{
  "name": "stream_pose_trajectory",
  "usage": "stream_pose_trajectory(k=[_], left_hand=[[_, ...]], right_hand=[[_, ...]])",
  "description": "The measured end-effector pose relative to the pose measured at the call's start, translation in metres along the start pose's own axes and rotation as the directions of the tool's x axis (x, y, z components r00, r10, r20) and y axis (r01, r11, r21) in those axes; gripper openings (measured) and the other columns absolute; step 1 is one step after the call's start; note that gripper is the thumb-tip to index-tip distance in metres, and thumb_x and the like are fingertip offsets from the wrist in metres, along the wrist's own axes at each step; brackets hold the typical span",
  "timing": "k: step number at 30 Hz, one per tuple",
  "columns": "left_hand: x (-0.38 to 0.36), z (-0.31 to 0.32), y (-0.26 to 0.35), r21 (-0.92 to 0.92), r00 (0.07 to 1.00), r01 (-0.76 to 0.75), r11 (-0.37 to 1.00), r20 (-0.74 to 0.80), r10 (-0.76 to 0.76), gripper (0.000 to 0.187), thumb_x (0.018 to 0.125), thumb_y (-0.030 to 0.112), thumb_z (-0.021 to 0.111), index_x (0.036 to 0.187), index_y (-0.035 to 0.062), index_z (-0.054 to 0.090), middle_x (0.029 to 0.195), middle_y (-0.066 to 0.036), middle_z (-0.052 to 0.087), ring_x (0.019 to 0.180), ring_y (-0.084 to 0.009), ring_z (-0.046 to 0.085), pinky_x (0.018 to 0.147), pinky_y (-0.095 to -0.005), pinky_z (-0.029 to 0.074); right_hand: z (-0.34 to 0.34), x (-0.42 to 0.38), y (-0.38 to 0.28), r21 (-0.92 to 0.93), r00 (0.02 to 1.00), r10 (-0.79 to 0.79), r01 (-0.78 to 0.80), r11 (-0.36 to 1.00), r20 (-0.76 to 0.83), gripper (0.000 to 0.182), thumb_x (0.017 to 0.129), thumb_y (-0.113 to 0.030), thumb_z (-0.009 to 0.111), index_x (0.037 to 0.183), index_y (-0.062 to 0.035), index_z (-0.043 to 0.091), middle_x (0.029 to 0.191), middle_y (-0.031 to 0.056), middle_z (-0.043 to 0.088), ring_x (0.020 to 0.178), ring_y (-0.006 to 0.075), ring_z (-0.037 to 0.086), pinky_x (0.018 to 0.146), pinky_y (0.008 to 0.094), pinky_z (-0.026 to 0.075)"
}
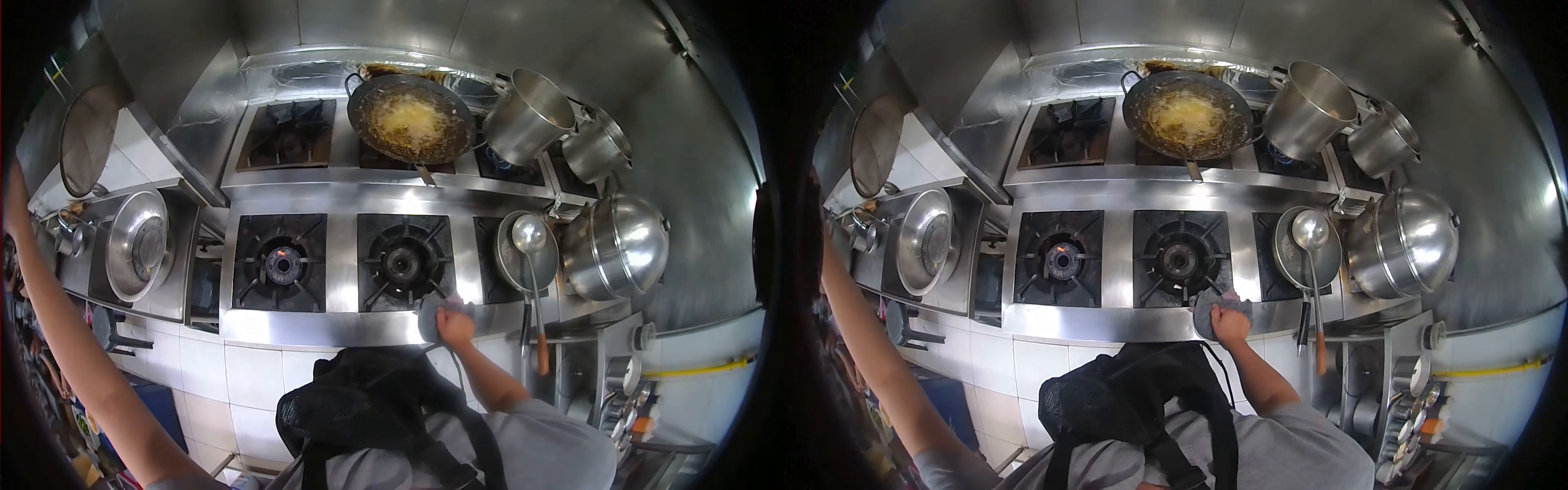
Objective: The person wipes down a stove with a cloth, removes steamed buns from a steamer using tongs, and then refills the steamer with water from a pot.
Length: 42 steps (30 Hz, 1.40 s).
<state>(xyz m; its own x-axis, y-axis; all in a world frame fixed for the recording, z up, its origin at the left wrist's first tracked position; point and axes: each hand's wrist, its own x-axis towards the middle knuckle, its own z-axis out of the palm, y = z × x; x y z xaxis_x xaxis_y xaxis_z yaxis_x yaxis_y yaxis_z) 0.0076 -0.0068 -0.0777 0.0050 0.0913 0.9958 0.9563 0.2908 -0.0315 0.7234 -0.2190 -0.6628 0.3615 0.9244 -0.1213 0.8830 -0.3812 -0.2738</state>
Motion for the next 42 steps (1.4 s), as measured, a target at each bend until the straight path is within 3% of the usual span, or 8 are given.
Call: stream_pose_trajectory(k=[8, 19, 21, 24, 25, 26, 32, 42], left_hand=[[-0.004, 0.03, -0.046, 0.133, 0.93, -0.348, 0.928, -0.077, 0.36, 0.044, 0.096, 0.022, 0.053, 0.056, 0.0022, 0.053, 0.049, -0.008, 0.046, 0.041, -0.0216, 0.037, 0.045, -0.043, 0.037], [0.005, -0.003, 0.004, 0.3, 0.987, 0.026, 0.954, 0.141, -0.071, 0.045, 0.099, 0.022, 0.046, 0.06, 0.003, 0.056, 0.051, -0.005, 0.046, 0.044, -0.0216, 0.041, 0.042, -0.0365, 0.037], [0.006, -0.017, 0.017, 0.73, 0.859, -0.356, 0.584, 0.502, -0.103, 0.042, 0.101, 0.03, 0.046, 0.094, -0.0043, 0.068, 0.082, -0.017, 0.066, 0.066, -0.028, 0.062, 0.053, -0.0401, 0.051], [-0.002, -0.009, 0.003, 0.692, 0.573, -0.386, 0.61, -0.339, 0.746, 0.056, 0.104, 0.039, 0.042, 0.137, -0.0063, 0.052, 0.128, -0.028, 0.06, 0.104, -0.0396, 0.066, 0.075, -0.0457, 0.058], [-0.005, -0.026, 0.032, 0.503, 0.947, -0.237, 0.831, -0.072, 0.314, 0.06, 0.105, 0.04, 0.039, 0.145, -0.0051, 0.042, 0.138, -0.03, 0.051, 0.116, -0.0424, 0.059, 0.085, -0.0474, 0.056], [-0.006, -0.037, 0.048, 0.39, 0.934, 0.066, 0.919, 0.299, -0.194, 0.065, 0.106, 0.042, 0.036, 0.152, -0.0039, 0.032, 0.148, -0.031, 0.043, 0.128, -0.0452, 0.053, 0.095, -0.0491, 0.054], [0.005, -0.036, 0.041, 0.246, 0.768, 0.361, 0.899, 0.469, -0.437, 0.064, 0.107, 0.042, 0.031, 0.154, -0.002, 0.031, 0.153, -0.03, 0.038, 0.135, -0.0458, 0.046, 0.105, -0.0495, 0.049], [0.005, -0.022, 0.031, 0.492, 0.773, 0.068, 0.868, 0.524, -0.357, 0.059, 0.106, 0.04, 0.032, 0.15, 0.0013, 0.041, 0.154, -0.026, 0.04, 0.136, -0.043, 0.046, 0.113, -0.0561, 0.038]], right_hand=[[0.002, 0.0, 0.003, -0.004, 1.0, -0.003, 0.003, 1.0, 0.008, 0.053, 0.097, -0.052, 0.048, 0.076, -0.0106, 0.074, 0.075, 0.0197, 0.07, 0.071, 0.0428, 0.068, 0.067, 0.0552, 0.053], [-0.014, 0.0, -0.009, -0.039, 1.0, -0.026, 0.026, 0.999, -0.002, 0.054, 0.097, -0.051, 0.049, 0.074, -0.0097, 0.074, 0.075, 0.0199, 0.07, 0.071, 0.0426, 0.069, 0.066, 0.0543, 0.053], [-0.005, 0.002, -0.003, -0.054, 0.999, -0.051, 0.051, 0.997, -0.007, 0.054, 0.097, -0.051, 0.048, 0.076, -0.0095, 0.075, 0.076, 0.0204, 0.07, 0.072, 0.0429, 0.069, 0.067, 0.0543, 0.053], [-0.004, 0.003, 0.0, -0.052, 0.996, -0.085, 0.085, 0.995, -0.009, 0.054, 0.098, -0.05, 0.046, 0.079, -0.0091, 0.076, 0.077, 0.0214, 0.07, 0.074, 0.0435, 0.069, 0.069, 0.0544, 0.054], [-0.006, 0.003, 0.0, -0.04, 0.996, -0.093, 0.093, 0.995, -0.006, 0.054, 0.099, -0.05, 0.045, 0.081, -0.0091, 0.076, 0.078, 0.0218, 0.07, 0.075, 0.0438, 0.069, 0.07, 0.0544, 0.054], [-0.005, 0.004, 0.0, -0.041, 0.996, -0.085, 0.085, 0.996, 0.016, 0.055, 0.099, -0.051, 0.044, 0.083, -0.0089, 0.076, 0.08, 0.0219, 0.071, 0.076, 0.044, 0.069, 0.071, 0.0546, 0.054], [-0.004, 0.005, 0.001, -0.047, 0.998, -0.045, 0.048, 0.998, 0.051, 0.056, 0.098, -0.053, 0.044, 0.082, -0.0094, 0.077, 0.081, 0.0218, 0.071, 0.078, 0.0441, 0.069, 0.072, 0.0543, 0.054], [0.001, 0.005, 0.009, -0.037, 0.995, -0.096, 0.096, 0.995, 0.007, 0.056, 0.098, -0.052, 0.046, 0.08, -0.0092, 0.076, 0.078, 0.0217, 0.07, 0.075, 0.0443, 0.069, 0.069, 0.0541, 0.054]])
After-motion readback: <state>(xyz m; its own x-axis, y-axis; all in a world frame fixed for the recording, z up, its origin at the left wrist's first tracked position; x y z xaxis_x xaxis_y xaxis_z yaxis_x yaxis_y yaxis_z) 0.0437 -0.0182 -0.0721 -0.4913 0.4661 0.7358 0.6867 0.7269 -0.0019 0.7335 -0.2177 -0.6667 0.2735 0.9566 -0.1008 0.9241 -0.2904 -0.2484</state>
